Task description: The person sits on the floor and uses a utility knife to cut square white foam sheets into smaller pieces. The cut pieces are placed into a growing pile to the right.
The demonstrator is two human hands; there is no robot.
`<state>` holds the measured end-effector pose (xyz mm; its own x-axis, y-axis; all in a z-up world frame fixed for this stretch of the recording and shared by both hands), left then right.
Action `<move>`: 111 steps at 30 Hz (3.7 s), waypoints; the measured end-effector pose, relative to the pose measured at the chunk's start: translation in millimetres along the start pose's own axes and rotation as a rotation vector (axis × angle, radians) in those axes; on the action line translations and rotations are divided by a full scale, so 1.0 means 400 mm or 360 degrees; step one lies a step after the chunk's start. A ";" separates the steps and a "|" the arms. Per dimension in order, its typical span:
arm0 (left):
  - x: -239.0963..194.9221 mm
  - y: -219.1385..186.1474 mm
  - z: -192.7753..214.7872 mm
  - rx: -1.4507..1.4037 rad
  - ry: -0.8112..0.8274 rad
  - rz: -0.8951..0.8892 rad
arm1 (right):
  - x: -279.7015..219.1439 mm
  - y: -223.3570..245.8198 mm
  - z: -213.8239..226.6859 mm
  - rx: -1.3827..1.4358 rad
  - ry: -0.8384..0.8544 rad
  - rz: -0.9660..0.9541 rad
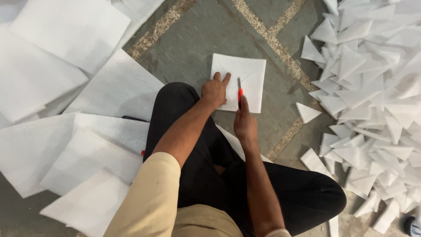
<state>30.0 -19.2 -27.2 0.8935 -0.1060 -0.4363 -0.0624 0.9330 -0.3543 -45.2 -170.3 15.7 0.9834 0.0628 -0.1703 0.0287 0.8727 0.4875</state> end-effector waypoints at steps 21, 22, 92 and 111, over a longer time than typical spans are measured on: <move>-0.003 0.001 0.015 -0.0010 -0.0043 -0.0008 | -0.065 0.002 0.004 -0.0269 0.0264 -0.0191; 0.001 0.002 0.003 -0.0020 -0.0034 -0.0010 | -0.119 -0.006 0.010 -0.0314 0.0330 -0.0242; 0.034 0.003 -0.049 -0.0835 -0.0413 -0.0042 | -0.001 -0.476 -0.088 0.1181 -0.0441 -0.0798; -0.044 -0.124 -0.086 -0.1710 -0.0163 -0.0504 | -0.025 -0.191 -0.048 0.1952 0.0085 -0.0379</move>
<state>1.9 -75.3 -30.5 0.9664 -0.2104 -0.1478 -0.1329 0.0837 -0.9876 -60.6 -228.3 -36.4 0.9231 0.0100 -0.3845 0.3811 -0.1590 0.9107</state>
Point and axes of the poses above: each hand's wrist, its own x-axis towards the middle knuckle, its own z-axis out of the back of the hand, y = z × x, the point moved 5 cm from there along x, towards the middle knuckle, and after that the axes turned 2 degrees about -x, right-handed, at the moved point
